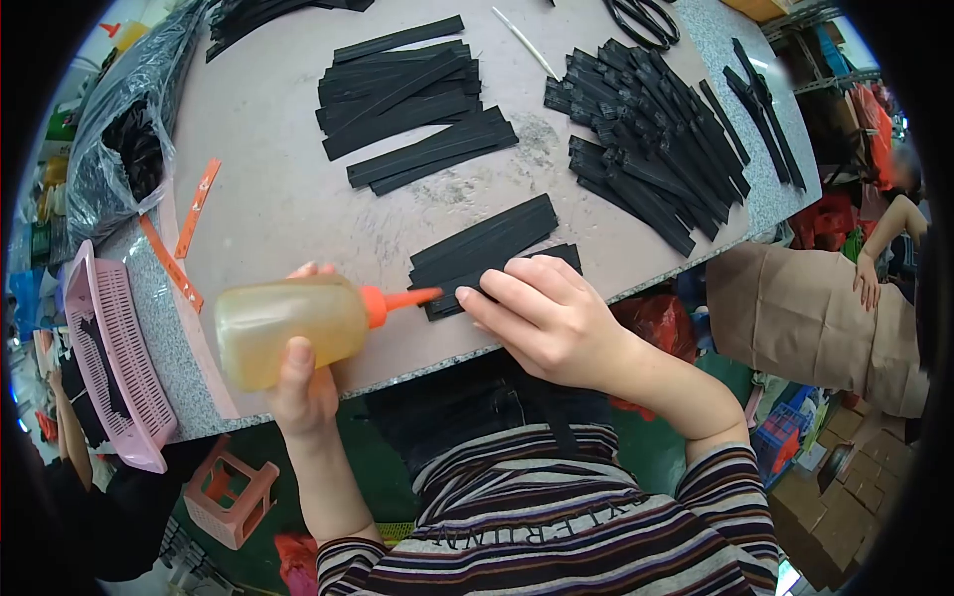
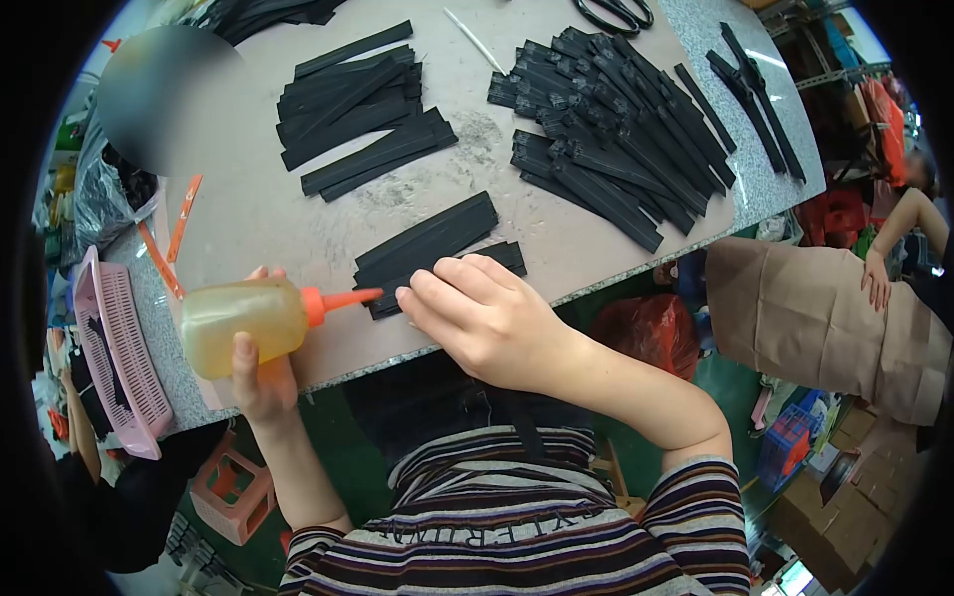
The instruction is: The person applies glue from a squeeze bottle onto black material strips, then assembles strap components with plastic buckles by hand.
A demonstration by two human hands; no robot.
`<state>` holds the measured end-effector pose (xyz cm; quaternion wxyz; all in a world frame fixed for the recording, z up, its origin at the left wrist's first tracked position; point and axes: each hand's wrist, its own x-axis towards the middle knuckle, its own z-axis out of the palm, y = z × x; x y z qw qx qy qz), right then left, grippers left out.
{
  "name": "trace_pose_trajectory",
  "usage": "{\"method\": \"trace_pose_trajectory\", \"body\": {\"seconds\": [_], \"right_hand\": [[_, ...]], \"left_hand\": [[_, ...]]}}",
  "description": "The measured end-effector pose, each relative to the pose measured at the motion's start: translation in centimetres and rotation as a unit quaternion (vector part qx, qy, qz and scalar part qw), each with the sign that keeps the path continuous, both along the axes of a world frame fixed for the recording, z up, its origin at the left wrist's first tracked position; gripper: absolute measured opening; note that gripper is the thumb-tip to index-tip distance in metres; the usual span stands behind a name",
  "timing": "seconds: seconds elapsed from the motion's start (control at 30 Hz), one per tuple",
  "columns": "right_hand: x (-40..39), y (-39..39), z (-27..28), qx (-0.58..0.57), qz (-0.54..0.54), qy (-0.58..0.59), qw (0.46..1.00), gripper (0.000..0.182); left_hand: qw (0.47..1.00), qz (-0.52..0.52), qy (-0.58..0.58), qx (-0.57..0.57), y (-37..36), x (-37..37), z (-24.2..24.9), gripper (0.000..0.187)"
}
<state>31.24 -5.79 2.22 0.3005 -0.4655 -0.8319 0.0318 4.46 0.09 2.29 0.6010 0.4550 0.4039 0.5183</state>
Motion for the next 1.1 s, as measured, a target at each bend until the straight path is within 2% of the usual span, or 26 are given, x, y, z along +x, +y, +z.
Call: {"method": "trace_pose_trajectory", "body": {"seconds": [0.07,0.17,0.27,0.37,0.47,0.57,0.6,0.67,0.7,0.8,0.87,0.93,0.97,1.0,1.03,1.07,1.1], "right_hand": [[0.1,0.0,0.0,-0.006,0.004,-0.002,1.000,0.033],[0.3,0.1,0.2,-0.013,0.008,0.014,1.000,0.034],[0.3,0.8,0.7,-0.100,-0.014,0.104,0.989,0.029],[0.3,1.9,1.7,-0.188,-0.033,0.185,0.964,0.023],[0.6,2.4,1.9,-0.217,-0.012,0.201,0.955,0.018],[1.2,2.2,0.3,-0.145,0.025,0.179,0.973,0.017],[1.5,2.0,0.1,-0.106,0.017,0.134,0.985,0.026],[2.0,1.5,0.7,-0.041,0.019,0.100,0.994,0.026],[2.5,1.3,1.6,-0.056,0.030,0.134,0.989,0.022],[6.6,0.0,4.6,-0.178,-0.066,0.315,0.930,0.014],[9.5,-0.2,6.3,-0.240,-0.270,0.461,0.811,0.013],[13.6,0.0,5.5,-0.242,-0.341,0.329,0.847,0.014],[15.4,0.2,4.2,-0.158,-0.336,0.180,0.911,0.014],[16.1,0.5,2.9,-0.069,-0.317,0.030,0.945,0.014],[14.5,0.6,3.0,0.012,-0.391,-0.096,0.915,0.014],[13.3,0.7,3.1,0.051,-0.386,-0.101,0.916,0.013],[11.8,0.6,3.5,0.049,-0.336,-0.086,0.937,0.013]], "left_hand": [[0.999,-0.041,0.015,0.005,0.0,-0.8,-0.3,0.071],[1.000,-0.006,0.019,0.013,0.4,-1.7,-0.2,0.070],[0.979,0.062,-0.192,-0.024,0.6,-3.3,-0.3,0.072],[0.941,0.046,-0.334,-0.029,1.4,-3.5,0.5,0.072],[0.914,-0.072,-0.396,-0.051,1.6,-2.7,0.5,0.067],[0.827,-0.195,-0.505,-0.153,1.7,1.0,0.6,0.062],[0.815,-0.193,-0.517,-0.176,1.7,2.4,0.4,0.061],[0.794,-0.187,-0.533,-0.223,1.4,4.5,0.4,0.059],[0.802,-0.198,-0.527,-0.202,1.4,5.0,0.5,0.058],[0.793,-0.230,-0.528,-0.199,1.7,5.1,1.3,0.057],[0.790,-0.179,-0.544,-0.219,1.4,3.3,0.3,0.055],[0.786,-0.148,-0.558,-0.221,1.7,1.8,0.0,0.055],[0.783,-0.143,-0.566,-0.214,1.8,1.3,0.3,0.056],[0.783,-0.134,-0.572,-0.206,1.8,0.6,0.5,0.057],[0.820,-0.111,-0.533,-0.175,1.8,-0.2,0.6,0.059],[0.855,-0.089,-0.489,-0.144,1.8,-1.1,0.7,0.061],[0.887,-0.065,-0.444,-0.111,1.5,-1.9,0.8,0.064]]}}
